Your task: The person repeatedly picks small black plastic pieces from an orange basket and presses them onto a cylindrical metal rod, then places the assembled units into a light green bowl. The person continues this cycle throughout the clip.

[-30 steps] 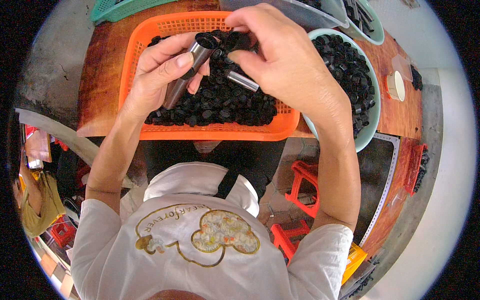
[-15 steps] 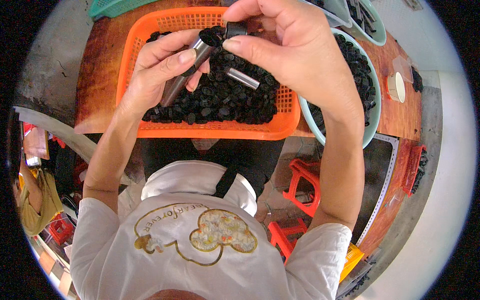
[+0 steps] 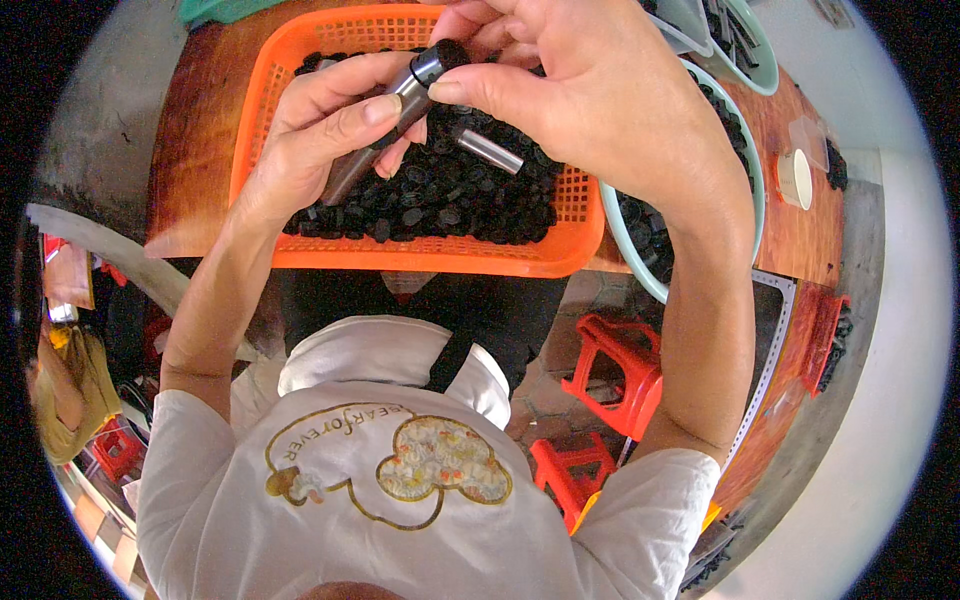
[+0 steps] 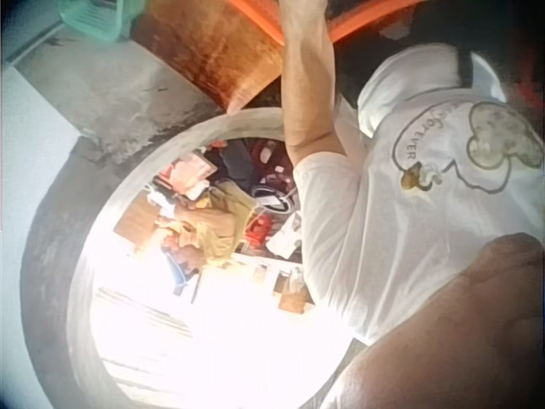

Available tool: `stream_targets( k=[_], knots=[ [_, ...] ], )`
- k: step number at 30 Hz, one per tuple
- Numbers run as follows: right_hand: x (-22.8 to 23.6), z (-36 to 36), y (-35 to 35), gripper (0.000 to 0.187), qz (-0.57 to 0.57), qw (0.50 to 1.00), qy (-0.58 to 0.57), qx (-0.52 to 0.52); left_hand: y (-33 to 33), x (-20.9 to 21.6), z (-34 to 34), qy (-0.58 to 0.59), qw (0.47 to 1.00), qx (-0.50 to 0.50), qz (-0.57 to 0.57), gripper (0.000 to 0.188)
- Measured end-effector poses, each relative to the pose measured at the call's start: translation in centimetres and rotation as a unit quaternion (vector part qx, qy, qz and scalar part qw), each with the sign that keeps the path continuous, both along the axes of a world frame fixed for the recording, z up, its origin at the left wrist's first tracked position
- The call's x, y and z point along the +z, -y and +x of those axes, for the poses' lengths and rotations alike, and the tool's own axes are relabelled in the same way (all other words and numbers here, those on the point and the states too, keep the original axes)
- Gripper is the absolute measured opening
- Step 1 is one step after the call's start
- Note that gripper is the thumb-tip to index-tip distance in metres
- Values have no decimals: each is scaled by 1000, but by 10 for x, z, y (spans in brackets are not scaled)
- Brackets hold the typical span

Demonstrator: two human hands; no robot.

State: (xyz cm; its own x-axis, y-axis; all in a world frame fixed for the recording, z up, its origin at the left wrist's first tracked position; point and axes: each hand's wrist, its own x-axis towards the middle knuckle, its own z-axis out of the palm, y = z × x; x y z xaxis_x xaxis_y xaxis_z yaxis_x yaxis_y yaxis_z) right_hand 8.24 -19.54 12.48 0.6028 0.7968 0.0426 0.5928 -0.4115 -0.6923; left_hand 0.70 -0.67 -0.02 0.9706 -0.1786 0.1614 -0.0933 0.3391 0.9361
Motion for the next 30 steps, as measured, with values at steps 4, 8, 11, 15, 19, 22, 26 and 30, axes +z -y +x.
stream_targets(
  k=[4,8,11,15,19,22,26,30],
  knots=[
    [-7,10,3,47,26,998,26,51,2,-2,0,9,1000,-2,-8,41],
    [-15,25,5,46,63,991,32,118,4,-2,0,22,1000,6,-10,42],
    [-17,27,7,46,64,990,19,122,6,-3,-1,27,1000,13,-3,43],
    [-16,26,5,44,59,993,-1,103,7,-2,-2,42,999,29,19,43],
    [-16,28,4,44,47,993,16,107,3,-1,0,32,999,14,15,42],
    [-13,27,7,44,63,992,35,105,-1,-1,1,41,999,-2,3,41],
    [-2,25,11,49,30,987,54,151,-1,0,0,37,999,-3,0,41],
    [-9,21,8,42,-50,976,154,143,0,1,0,41,999,-13,-12,41]
  ],
)
